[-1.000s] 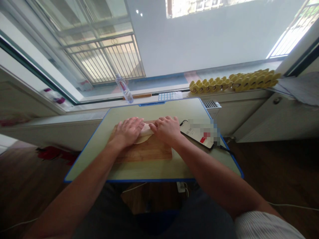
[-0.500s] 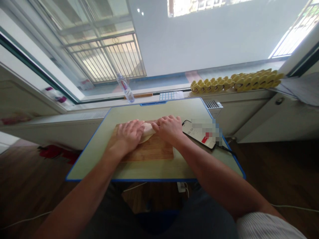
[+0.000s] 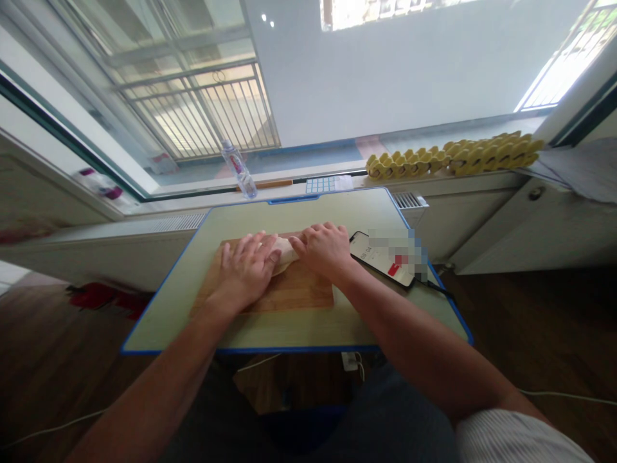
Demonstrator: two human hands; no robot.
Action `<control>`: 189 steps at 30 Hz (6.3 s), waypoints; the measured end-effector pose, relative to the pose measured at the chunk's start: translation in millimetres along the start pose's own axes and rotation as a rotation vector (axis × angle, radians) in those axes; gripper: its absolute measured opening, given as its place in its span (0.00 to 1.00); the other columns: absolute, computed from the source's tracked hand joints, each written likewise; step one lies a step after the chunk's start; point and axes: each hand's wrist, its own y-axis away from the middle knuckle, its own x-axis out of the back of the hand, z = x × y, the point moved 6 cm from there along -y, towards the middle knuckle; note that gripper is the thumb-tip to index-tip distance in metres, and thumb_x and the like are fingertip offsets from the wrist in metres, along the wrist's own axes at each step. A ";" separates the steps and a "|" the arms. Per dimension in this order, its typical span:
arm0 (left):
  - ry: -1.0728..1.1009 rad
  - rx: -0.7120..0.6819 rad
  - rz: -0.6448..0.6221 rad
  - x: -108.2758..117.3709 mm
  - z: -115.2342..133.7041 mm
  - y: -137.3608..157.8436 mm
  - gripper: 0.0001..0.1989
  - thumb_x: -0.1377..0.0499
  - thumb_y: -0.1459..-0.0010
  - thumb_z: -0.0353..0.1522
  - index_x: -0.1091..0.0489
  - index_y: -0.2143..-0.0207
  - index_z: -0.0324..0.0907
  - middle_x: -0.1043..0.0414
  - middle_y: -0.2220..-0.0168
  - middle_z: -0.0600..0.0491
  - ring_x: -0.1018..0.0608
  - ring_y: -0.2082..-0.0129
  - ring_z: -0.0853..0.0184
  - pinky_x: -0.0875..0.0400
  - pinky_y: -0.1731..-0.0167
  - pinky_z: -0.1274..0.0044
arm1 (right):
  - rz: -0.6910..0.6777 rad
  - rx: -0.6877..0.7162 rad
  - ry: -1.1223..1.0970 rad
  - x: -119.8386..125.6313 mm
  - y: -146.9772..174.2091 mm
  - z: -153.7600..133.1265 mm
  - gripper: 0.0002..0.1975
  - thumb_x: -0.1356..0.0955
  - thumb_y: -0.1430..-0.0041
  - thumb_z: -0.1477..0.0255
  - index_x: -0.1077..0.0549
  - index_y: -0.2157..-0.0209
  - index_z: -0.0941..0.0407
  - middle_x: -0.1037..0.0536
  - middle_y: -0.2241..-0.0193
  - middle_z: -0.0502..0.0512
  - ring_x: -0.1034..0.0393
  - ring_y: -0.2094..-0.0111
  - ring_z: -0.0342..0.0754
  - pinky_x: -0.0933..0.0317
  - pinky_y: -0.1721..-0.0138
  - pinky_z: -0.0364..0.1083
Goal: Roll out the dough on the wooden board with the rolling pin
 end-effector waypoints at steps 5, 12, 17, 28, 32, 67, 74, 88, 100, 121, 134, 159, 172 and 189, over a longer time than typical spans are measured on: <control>0.020 0.005 -0.102 -6.6 -18.4 -61.4 0.31 0.62 0.26 0.49 0.35 0.31 0.54 0.40 0.27 0.46 0.38 0.28 0.50 0.52 0.32 0.41 | 0.048 -0.016 0.006 -0.4 -1.1 2.5 0.29 0.46 0.24 0.50 0.19 0.53 0.50 0.18 0.50 0.57 0.30 0.49 0.57 0.46 0.49 0.54; 0.128 0.043 -0.134 -19.6 -27.0 -95.1 0.29 0.60 0.26 0.47 0.34 0.32 0.55 0.39 0.27 0.50 0.35 0.31 0.51 0.48 0.31 0.45 | 0.069 -0.075 0.008 -3.8 -3.1 9.2 0.31 0.45 0.26 0.47 0.19 0.52 0.50 0.19 0.47 0.59 0.31 0.46 0.59 0.48 0.45 0.56; 0.090 0.020 -0.078 -13.0 -19.4 -45.0 0.31 0.62 0.25 0.46 0.36 0.30 0.47 0.39 0.28 0.48 0.36 0.29 0.55 0.45 0.29 0.56 | 0.091 -0.112 0.026 -2.1 -4.0 11.7 0.31 0.44 0.27 0.46 0.19 0.50 0.51 0.19 0.47 0.60 0.32 0.45 0.61 0.47 0.44 0.58; 0.029 -0.011 0.049 -4.1 14.0 52.5 0.37 0.60 0.26 0.50 0.45 0.26 0.38 0.44 0.26 0.40 0.40 0.26 0.49 0.51 0.29 0.46 | 0.072 -0.090 0.014 -2.2 -2.4 9.3 0.30 0.45 0.26 0.47 0.20 0.50 0.49 0.20 0.46 0.59 0.32 0.45 0.60 0.44 0.47 0.56; 0.039 0.052 -0.037 -6.6 -11.0 -4.9 0.35 0.63 0.27 0.52 0.40 0.27 0.48 0.43 0.26 0.44 0.41 0.26 0.48 0.54 0.30 0.42 | 0.072 -0.051 0.039 -0.9 -1.5 6.3 0.31 0.46 0.25 0.48 0.20 0.50 0.50 0.20 0.47 0.59 0.33 0.45 0.60 0.45 0.47 0.54; 0.065 -0.027 -0.114 -7.9 -8.0 -29.4 0.34 0.64 0.25 0.50 0.42 0.27 0.48 0.47 0.24 0.49 0.45 0.24 0.51 0.56 0.29 0.43 | 0.002 -0.006 0.012 -0.7 -1.8 2.0 0.32 0.47 0.24 0.48 0.19 0.52 0.49 0.18 0.48 0.56 0.28 0.48 0.56 0.46 0.49 0.53; 0.044 -0.004 -0.259 -16.7 -11.2 -78.0 0.31 0.64 0.25 0.48 0.43 0.27 0.54 0.51 0.23 0.52 0.45 0.24 0.51 0.57 0.30 0.42 | -0.016 -0.025 0.010 -0.8 -2.3 3.8 0.30 0.47 0.24 0.50 0.19 0.51 0.49 0.18 0.48 0.56 0.28 0.49 0.56 0.46 0.50 0.52; -0.009 -0.170 0.068 -1.9 33.7 79.2 0.42 0.56 0.28 0.55 0.48 0.25 0.36 0.47 0.25 0.41 0.41 0.26 0.50 0.48 0.28 0.49 | -0.004 -0.030 -0.043 -1.8 -1.2 3.2 0.28 0.44 0.26 0.48 0.18 0.52 0.49 0.19 0.47 0.57 0.31 0.46 0.58 0.42 0.49 0.52; 0.064 0.017 -0.053 -4.1 -6.1 -1.3 0.38 0.64 0.26 0.52 0.42 0.27 0.39 0.44 0.26 0.43 0.43 0.25 0.52 0.52 0.28 0.48 | 0.046 -0.024 0.004 0.6 -1.9 4.6 0.30 0.45 0.25 0.48 0.19 0.54 0.50 0.18 0.50 0.58 0.30 0.49 0.57 0.44 0.50 0.52; 0.027 -0.126 0.050 -0.6 23.5 57.8 0.38 0.59 0.26 0.51 0.45 0.26 0.36 0.46 0.26 0.40 0.42 0.25 0.51 0.47 0.29 0.51 | 0.003 -0.059 -0.009 0.9 -2.6 5.8 0.29 0.44 0.26 0.49 0.19 0.53 0.51 0.19 0.48 0.59 0.32 0.47 0.58 0.43 0.48 0.53; 0.086 0.037 -0.098 -9.7 -13.8 -26.0 0.37 0.65 0.27 0.53 0.41 0.27 0.45 0.44 0.25 0.46 0.43 0.25 0.50 0.52 0.29 0.46 | 0.100 -0.058 -0.029 1.9 -3.2 9.5 0.28 0.43 0.25 0.50 0.19 0.51 0.51 0.19 0.47 0.59 0.34 0.45 0.58 0.45 0.45 0.54; -0.003 -0.168 0.073 -2.8 27.8 70.2 0.40 0.57 0.28 0.54 0.46 0.25 0.39 0.47 0.25 0.41 0.41 0.25 0.50 0.49 0.27 0.52 | 0.022 -0.068 -0.026 0.5 -3.2 7.2 0.27 0.43 0.26 0.49 0.18 0.52 0.49 0.19 0.49 0.58 0.31 0.47 0.58 0.43 0.47 0.53; 0.070 0.019 -0.187 -14.2 -17.6 -50.5 0.36 0.67 0.27 0.53 0.39 0.28 0.53 0.46 0.25 0.48 0.42 0.26 0.48 0.50 0.30 0.45 | 0.053 -0.067 -0.018 1.1 -3.5 7.0 0.27 0.43 0.25 0.51 0.19 0.52 0.51 0.19 0.49 0.58 0.33 0.46 0.58 0.45 0.48 0.53; 0.080 0.055 -0.339 -36.5 -29.1 -123.2 0.31 0.63 0.28 0.50 0.41 0.28 0.61 0.46 0.24 0.54 0.39 0.28 0.47 0.50 0.32 0.41 | 0.062 -0.055 0.005 -1.8 -5.0 8.5 0.25 0.40 0.26 0.50 0.22 0.47 0.52 0.20 0.47 0.59 0.33 0.45 0.59 0.45 0.48 0.53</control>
